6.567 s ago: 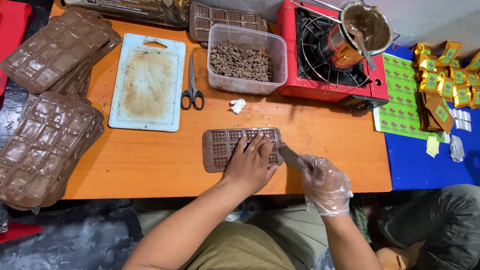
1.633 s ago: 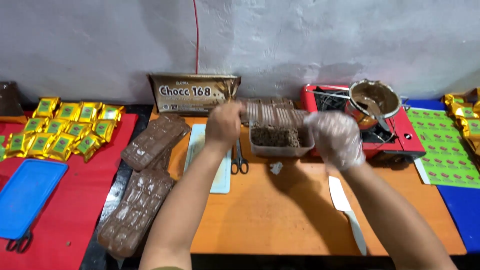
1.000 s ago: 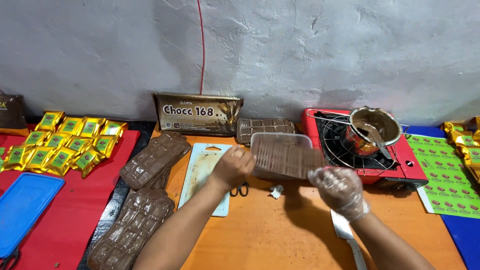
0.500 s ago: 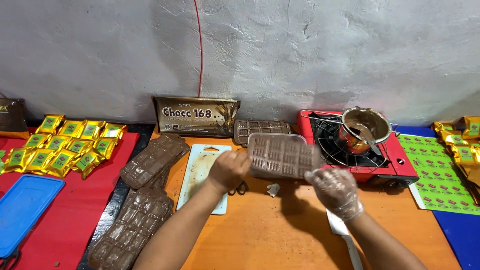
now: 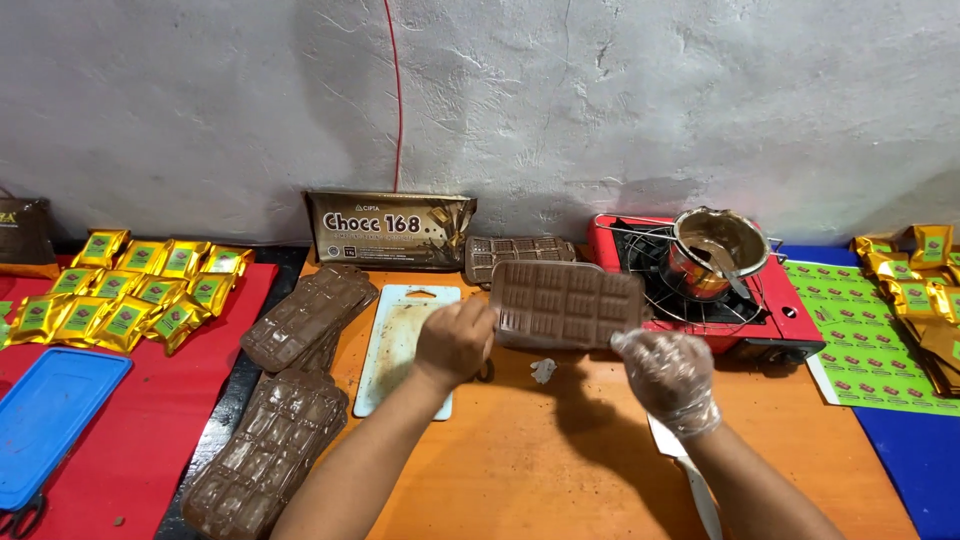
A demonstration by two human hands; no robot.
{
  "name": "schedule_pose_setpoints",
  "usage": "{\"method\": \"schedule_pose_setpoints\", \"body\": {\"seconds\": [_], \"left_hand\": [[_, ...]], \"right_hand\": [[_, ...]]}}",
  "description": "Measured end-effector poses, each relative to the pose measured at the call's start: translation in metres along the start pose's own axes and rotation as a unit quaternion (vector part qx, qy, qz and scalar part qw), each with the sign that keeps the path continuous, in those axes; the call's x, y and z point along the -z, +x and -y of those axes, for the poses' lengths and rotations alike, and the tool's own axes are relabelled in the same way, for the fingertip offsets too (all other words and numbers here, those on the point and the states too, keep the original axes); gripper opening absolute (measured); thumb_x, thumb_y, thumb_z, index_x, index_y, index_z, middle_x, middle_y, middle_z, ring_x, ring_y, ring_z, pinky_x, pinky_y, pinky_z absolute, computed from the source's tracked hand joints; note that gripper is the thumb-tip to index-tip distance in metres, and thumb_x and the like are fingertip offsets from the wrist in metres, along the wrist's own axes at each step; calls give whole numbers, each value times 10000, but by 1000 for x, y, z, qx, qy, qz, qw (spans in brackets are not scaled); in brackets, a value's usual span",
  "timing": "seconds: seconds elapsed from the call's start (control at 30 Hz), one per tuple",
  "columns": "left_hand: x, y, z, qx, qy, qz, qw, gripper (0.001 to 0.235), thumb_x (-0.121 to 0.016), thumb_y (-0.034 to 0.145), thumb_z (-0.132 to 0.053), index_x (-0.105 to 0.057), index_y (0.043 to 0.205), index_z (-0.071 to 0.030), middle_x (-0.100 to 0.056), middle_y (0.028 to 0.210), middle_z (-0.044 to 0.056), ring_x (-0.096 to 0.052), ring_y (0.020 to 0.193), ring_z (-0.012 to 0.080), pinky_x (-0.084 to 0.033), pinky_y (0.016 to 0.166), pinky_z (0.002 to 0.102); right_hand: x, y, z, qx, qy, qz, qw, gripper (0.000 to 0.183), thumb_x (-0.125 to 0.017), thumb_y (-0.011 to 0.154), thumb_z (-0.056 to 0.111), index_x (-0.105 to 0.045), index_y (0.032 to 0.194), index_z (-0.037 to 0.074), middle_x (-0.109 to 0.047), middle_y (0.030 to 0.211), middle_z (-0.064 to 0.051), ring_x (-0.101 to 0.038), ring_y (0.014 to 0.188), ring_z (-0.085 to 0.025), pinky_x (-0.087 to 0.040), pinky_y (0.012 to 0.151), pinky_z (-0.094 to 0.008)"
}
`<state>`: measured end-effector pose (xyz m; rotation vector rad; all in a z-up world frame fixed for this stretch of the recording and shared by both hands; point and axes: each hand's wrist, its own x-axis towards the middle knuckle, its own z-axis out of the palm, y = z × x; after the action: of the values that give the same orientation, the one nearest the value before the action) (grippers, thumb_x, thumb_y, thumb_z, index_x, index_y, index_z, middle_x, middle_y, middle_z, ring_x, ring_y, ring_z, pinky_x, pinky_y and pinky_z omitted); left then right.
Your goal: Filling chocolate molds with small toppings using a spoon and leveling the surface with a knife.
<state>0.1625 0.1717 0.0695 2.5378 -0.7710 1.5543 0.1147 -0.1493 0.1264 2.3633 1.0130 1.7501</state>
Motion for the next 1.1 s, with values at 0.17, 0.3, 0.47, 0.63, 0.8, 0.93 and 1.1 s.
{"method": "schedule_pose_setpoints", "body": {"seconds": [0.17,0.3,0.47,0.63,0.8,0.93,1.1], "left_hand": [[19,-12,-17,39,-5,-16,999,62,-684,787,-174,-654,766,-224,-660,866,-49,-675,688,153,-534,631,263],[60,20,-28,133,-104,-72,983,81,-689,818,-115,-702,818,-195,-749,1011,-16,-748,926,220,-584,759,298],[135,21,-57,349,-366,41,862,167,-688,764,-37,-729,874,-157,-775,869,11,-768,810,226,-610,718,312],[119,-50,-91,532,-490,218,655,315,-660,827,-1,-683,1140,-29,-709,753,126,-612,586,165,-542,561,306],[158,5,-94,554,-325,441,628,555,-640,893,-263,-486,1414,-157,-766,1072,15,-714,1038,256,-562,852,468],[126,-63,-107,393,-233,276,846,594,-713,915,-155,-448,1412,33,-604,1185,268,-682,1009,447,-602,784,536],[124,-73,-135,276,-212,279,895,644,-807,770,-400,-597,1289,-82,-609,1145,178,-653,1043,424,-580,792,520]], "right_hand": [[12,0,14,-37,22,19,999,149,-711,893,114,-712,759,179,-683,819,-33,-657,712,-262,-536,646,-405],[48,34,12,-121,134,-10,984,106,-715,854,73,-762,855,168,-708,893,-77,-673,782,-302,-566,710,-446],[97,36,41,-397,320,70,858,155,-723,795,-50,-768,855,86,-728,848,-121,-716,802,-308,-573,748,-401],[83,-56,42,-583,482,133,640,238,-725,868,-78,-702,1103,-46,-676,818,-133,-618,764,-154,-554,762,-349],[71,-74,63,-651,375,215,624,480,-758,868,-38,-652,1332,19,-717,1014,-179,-668,889,-208,-571,837,-374],[113,-79,44,-293,157,170,928,269,-788,947,75,-729,1171,-61,-755,1049,-216,-717,960,-415,-578,845,-485],[145,-100,56,-498,22,450,741,512,-798,829,518,-780,1202,168,-769,994,-106,-732,972,-343,-608,823,-474]]}}
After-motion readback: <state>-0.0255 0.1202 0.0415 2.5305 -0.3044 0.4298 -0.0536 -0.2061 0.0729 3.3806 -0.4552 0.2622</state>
